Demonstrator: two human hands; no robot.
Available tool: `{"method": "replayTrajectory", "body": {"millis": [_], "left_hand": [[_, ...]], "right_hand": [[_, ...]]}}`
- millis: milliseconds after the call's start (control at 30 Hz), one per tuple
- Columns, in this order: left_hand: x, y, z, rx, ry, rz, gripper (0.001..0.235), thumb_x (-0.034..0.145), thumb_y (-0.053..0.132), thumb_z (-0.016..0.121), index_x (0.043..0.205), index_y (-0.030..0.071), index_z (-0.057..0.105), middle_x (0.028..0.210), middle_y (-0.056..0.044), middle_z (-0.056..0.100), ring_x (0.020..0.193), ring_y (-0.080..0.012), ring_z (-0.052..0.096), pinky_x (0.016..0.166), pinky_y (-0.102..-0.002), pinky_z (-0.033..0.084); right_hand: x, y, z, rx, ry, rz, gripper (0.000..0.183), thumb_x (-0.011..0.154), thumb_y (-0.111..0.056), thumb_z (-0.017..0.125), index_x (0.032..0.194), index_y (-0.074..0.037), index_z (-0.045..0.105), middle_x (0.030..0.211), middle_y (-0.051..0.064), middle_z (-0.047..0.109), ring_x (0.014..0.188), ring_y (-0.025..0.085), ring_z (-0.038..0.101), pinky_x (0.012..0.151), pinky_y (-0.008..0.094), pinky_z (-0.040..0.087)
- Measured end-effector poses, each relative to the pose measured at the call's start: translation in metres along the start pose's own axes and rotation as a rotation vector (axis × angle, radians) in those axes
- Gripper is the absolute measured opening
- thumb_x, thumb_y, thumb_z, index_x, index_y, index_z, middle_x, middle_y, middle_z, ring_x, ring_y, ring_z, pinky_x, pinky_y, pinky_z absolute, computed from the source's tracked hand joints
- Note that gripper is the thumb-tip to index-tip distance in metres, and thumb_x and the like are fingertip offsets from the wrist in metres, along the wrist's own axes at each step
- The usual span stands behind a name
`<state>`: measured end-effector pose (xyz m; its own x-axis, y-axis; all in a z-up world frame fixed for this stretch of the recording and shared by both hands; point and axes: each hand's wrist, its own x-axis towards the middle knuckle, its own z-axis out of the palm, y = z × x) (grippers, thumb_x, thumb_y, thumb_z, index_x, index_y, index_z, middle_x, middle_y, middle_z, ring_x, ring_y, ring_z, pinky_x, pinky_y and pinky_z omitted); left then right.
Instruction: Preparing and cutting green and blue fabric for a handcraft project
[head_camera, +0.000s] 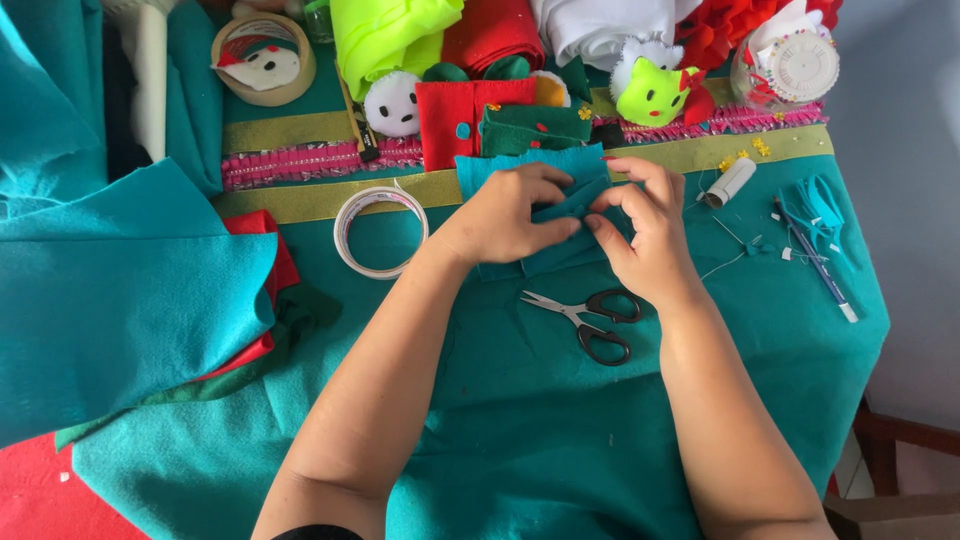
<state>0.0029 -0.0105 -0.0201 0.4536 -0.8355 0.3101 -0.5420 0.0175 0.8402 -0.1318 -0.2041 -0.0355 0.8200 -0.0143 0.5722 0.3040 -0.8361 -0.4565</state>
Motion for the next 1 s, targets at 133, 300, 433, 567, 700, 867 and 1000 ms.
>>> {"method": "replayTrajectory", "body": {"millis": [133, 300, 433, 567, 700, 867, 1000], "left_hand": [[0.001, 0.001, -0.001, 0.017, 0.217, -0.045, 0.021, 0.089, 0.014, 0.077, 0.105, 0.002, 0.079, 0.112, -0.023, 0.071, 0.099, -0.0406, 0.075, 0.08, -0.044, 0.065], [-0.007, 0.019, -0.016, 0.195, 0.171, -0.102, 0.036, 0.077, 0.024, 0.088, 0.106, 0.005, 0.078, 0.105, -0.019, 0.071, 0.092, -0.0361, 0.075, 0.075, -0.045, 0.065], [-0.011, 0.031, -0.016, 0.414, 0.016, -0.19, 0.059, 0.063, 0.036, 0.098, 0.11, 0.007, 0.077, 0.109, -0.018, 0.068, 0.095, -0.0401, 0.073, 0.076, -0.051, 0.064], [-0.008, 0.025, -0.014, 0.4, 0.006, -0.205, 0.053, 0.065, 0.022, 0.096, 0.111, 0.004, 0.076, 0.108, -0.019, 0.068, 0.091, -0.0396, 0.073, 0.073, -0.049, 0.064], [-0.006, 0.023, -0.013, 0.38, 0.007, -0.223, 0.043, 0.07, 0.017, 0.093, 0.108, 0.005, 0.076, 0.106, -0.017, 0.068, 0.088, -0.0343, 0.074, 0.07, -0.043, 0.065], [-0.006, 0.024, -0.013, 0.388, -0.005, -0.228, 0.043, 0.068, 0.018, 0.095, 0.106, 0.005, 0.077, 0.105, -0.017, 0.069, 0.086, -0.0327, 0.075, 0.069, -0.042, 0.065], [-0.007, 0.026, -0.011, 0.387, 0.019, -0.219, 0.042, 0.063, 0.018, 0.097, 0.098, 0.008, 0.076, 0.1, -0.014, 0.068, 0.085, -0.0347, 0.074, 0.068, -0.047, 0.064]], "right_hand": [[-0.004, 0.017, 0.0, -0.031, 0.094, 0.029, 0.014, 0.108, -0.015, 0.065, 0.096, -0.01, 0.062, 0.132, 0.007, 0.056, 0.117, 0.031, 0.051, 0.1, 0.043, 0.04], [0.003, -0.003, -0.003, 0.003, 0.044, 0.056, 0.012, 0.102, -0.02, 0.074, 0.104, -0.012, 0.065, 0.135, 0.007, 0.054, 0.119, 0.032, 0.05, 0.103, 0.047, 0.039], [0.001, -0.004, 0.001, -0.068, -0.047, 0.147, 0.013, 0.096, -0.015, 0.081, 0.097, -0.012, 0.068, 0.137, 0.004, 0.051, 0.122, 0.034, 0.047, 0.102, 0.052, 0.038], [0.0, -0.006, 0.0, -0.091, -0.088, 0.184, 0.012, 0.095, -0.014, 0.081, 0.092, -0.012, 0.069, 0.138, 0.001, 0.05, 0.126, 0.033, 0.045, 0.101, 0.052, 0.038], [-0.001, -0.007, -0.001, -0.119, -0.102, 0.214, 0.011, 0.098, -0.015, 0.078, 0.092, -0.012, 0.069, 0.138, -0.001, 0.049, 0.127, 0.031, 0.043, 0.097, 0.05, 0.037], [0.001, -0.007, 0.0, -0.099, -0.111, 0.206, 0.014, 0.096, -0.022, 0.082, 0.095, -0.016, 0.069, 0.136, -0.002, 0.049, 0.125, 0.031, 0.043, 0.097, 0.052, 0.036], [0.0, -0.002, 0.004, -0.117, -0.116, 0.221, 0.012, 0.096, -0.016, 0.08, 0.093, -0.014, 0.069, 0.136, -0.003, 0.048, 0.126, 0.03, 0.041, 0.095, 0.05, 0.036]]}}
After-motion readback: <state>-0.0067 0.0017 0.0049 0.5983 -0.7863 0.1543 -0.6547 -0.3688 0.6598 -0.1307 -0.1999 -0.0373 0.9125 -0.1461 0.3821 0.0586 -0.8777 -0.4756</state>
